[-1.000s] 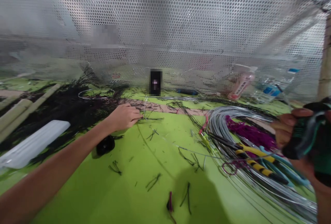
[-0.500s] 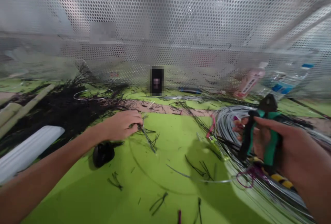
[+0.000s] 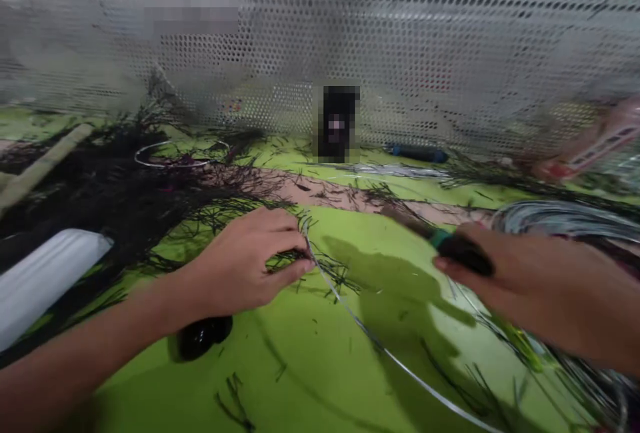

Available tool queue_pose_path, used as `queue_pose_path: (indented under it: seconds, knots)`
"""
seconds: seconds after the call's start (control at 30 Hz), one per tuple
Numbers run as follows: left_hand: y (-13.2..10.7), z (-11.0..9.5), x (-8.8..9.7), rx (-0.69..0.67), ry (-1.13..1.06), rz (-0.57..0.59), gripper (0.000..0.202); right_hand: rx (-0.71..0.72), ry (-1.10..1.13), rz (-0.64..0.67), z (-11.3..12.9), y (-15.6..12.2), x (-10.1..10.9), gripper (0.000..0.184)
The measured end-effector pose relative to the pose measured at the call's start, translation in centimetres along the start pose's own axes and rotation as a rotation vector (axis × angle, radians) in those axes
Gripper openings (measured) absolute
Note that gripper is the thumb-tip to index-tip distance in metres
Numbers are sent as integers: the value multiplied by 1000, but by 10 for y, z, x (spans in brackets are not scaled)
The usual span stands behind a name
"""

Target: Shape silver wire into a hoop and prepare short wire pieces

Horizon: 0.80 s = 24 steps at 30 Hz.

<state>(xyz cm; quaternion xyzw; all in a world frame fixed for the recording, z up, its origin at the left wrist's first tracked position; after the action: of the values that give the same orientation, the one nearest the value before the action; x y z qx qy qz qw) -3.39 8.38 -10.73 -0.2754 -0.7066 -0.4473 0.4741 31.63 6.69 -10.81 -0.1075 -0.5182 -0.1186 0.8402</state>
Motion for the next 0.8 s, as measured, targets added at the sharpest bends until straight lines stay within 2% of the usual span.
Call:
queue_pose_path:
  seconds: [0.03,0.1,0.17,0.2,0.23,0.3,0.4,0.47,0.57,0.63,0.7,0.8]
  knots:
    - [-1,-1,0,6,-1,-15,36,76,-160,30,14,-1,-11,37]
    - [-2,-3,-1,10,1,-43,35,256,-236,66,39,-10,-28,34]
    - [-2,-5,-2,2,15,-80,33,415,-9,34,59,-27,-32,31]
    - [-2,-5,-2,-8,25,-98,32,458,141,80,67,-37,-31,27]
    - [-2,-6,-2,-19,33,-113,30,470,248,193,74,-47,-32,22]
    - [-2,-6,-2,-32,42,-123,28,534,273,311,88,-65,-32,15]
    - [-1,-6,-5,-51,63,-101,29,449,229,563,103,-75,-40,35]
    - [-1,-8,-8,-81,81,-73,28,369,260,681,110,-72,-46,40]
    - [-2,-11,-10,-147,122,3,21,288,420,700,114,-65,-47,37]
    - [-5,-7,-8,-194,173,132,18,243,484,729,114,-64,-46,36]
    - [-11,8,0,-203,214,289,19,209,492,756,112,-67,-45,36]
    - [-22,48,22,-99,289,312,18,192,477,748,108,-71,-44,34]
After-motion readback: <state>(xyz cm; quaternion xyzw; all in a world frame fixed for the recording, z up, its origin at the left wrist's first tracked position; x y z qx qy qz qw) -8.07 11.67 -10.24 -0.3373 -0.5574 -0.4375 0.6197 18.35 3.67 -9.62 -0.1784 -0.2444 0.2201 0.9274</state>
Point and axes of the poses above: each hand's wrist, its own y-axis towards the middle knuckle, its own x-axis out of the back of the hand, z = x × y, the point moved 2 cm from there along y, towards the middle knuckle, and after that the axes turned 14 degrees about -x, right-handed, at the moved point
